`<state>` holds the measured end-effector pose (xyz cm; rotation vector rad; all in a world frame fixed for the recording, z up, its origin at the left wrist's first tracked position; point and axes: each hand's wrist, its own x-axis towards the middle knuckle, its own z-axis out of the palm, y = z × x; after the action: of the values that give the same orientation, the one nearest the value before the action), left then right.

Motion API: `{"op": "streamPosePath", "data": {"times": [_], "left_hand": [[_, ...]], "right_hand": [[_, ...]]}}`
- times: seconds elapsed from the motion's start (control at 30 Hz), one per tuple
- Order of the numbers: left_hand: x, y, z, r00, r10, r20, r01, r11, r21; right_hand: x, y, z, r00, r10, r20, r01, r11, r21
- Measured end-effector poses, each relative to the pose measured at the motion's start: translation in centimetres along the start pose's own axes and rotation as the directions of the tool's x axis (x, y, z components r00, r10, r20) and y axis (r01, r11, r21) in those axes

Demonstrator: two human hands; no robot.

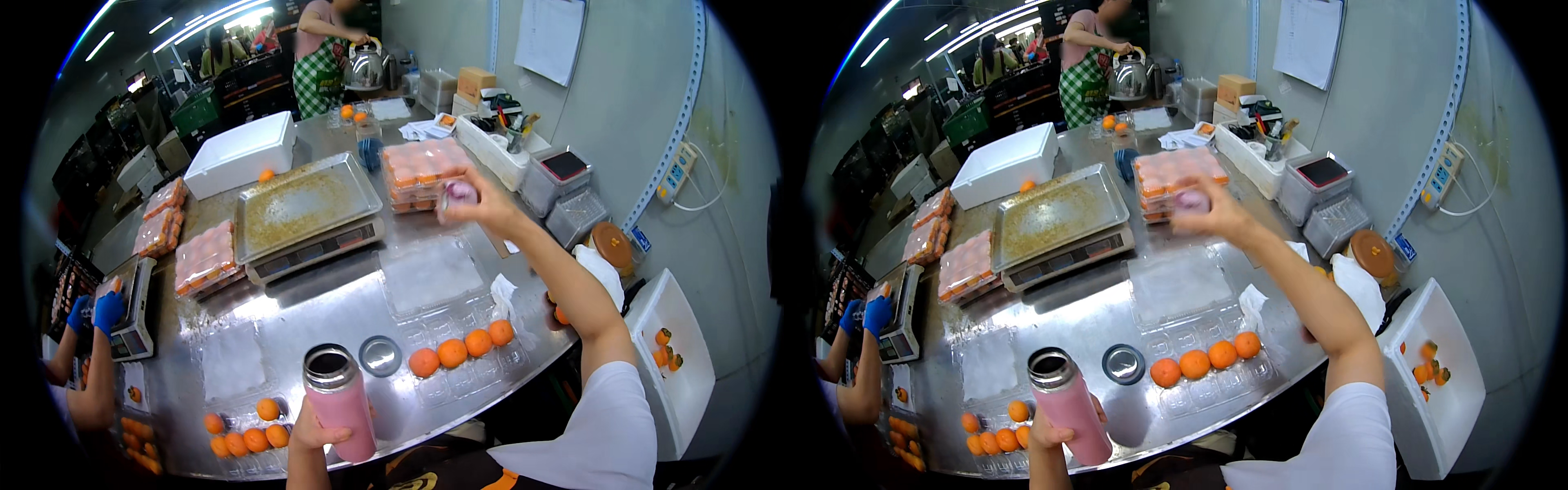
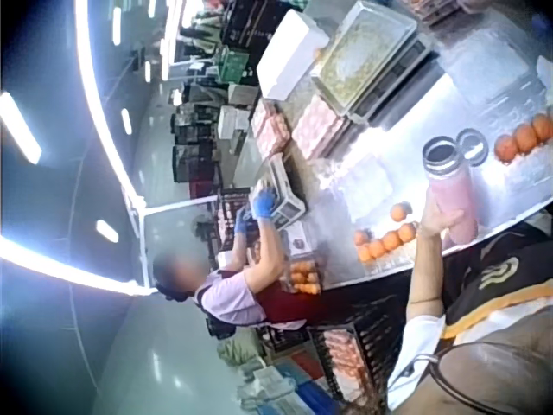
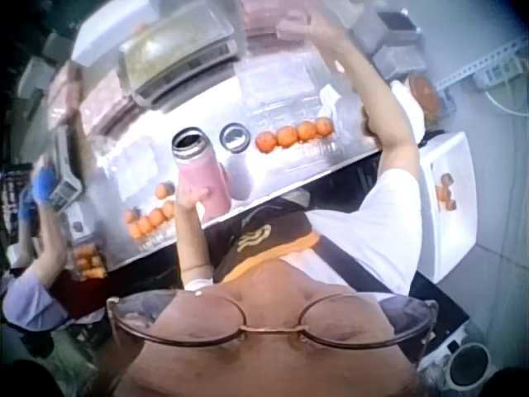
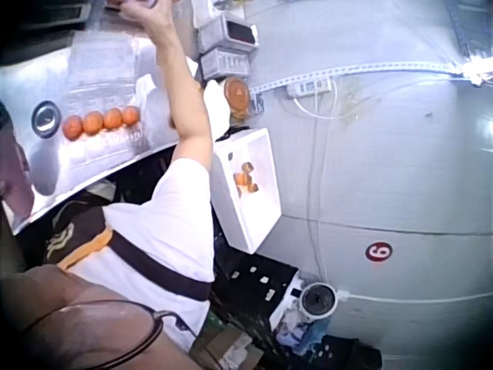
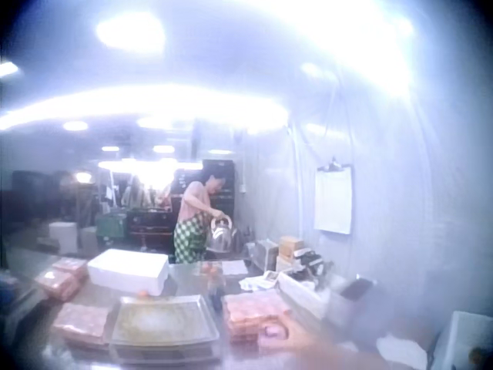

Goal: The person sorts and packs persimmons into plastic containers by hand at a stainless steel table, occasionally pouring liquid into a pink bottle.

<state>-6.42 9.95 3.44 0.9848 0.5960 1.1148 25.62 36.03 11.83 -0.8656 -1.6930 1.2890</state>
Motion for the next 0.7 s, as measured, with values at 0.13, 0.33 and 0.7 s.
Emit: {"op": "streamPosePath", "data": {"times": [0.13, 0.33, 0.7], "left_hand": [[0.4, -0.9, 0.1, 0.987, 0.055, -0.150, -0.026, 0.982, 0.185], [1.0, -1.4, 0.7, 0.945, 0.196, -0.261, -0.111, 0.945, 0.309], [4.9, -1.3, 2.1, 0.754, 0.560, -0.343, -0.088, 0.604, 0.792]], "right_hand": [[0.1, 9.3, -5.5, 0.944, 0.079, -0.320, -0.142, 0.973, -0.181], [-2.7, 19.4, -7.5, 0.859, -0.083, -0.506, -0.310, 0.702, -0.641], [-4.1, 4.0, 3.2, 0.996, -0.078, 0.047, 0.090, 0.936, -0.340]]}}
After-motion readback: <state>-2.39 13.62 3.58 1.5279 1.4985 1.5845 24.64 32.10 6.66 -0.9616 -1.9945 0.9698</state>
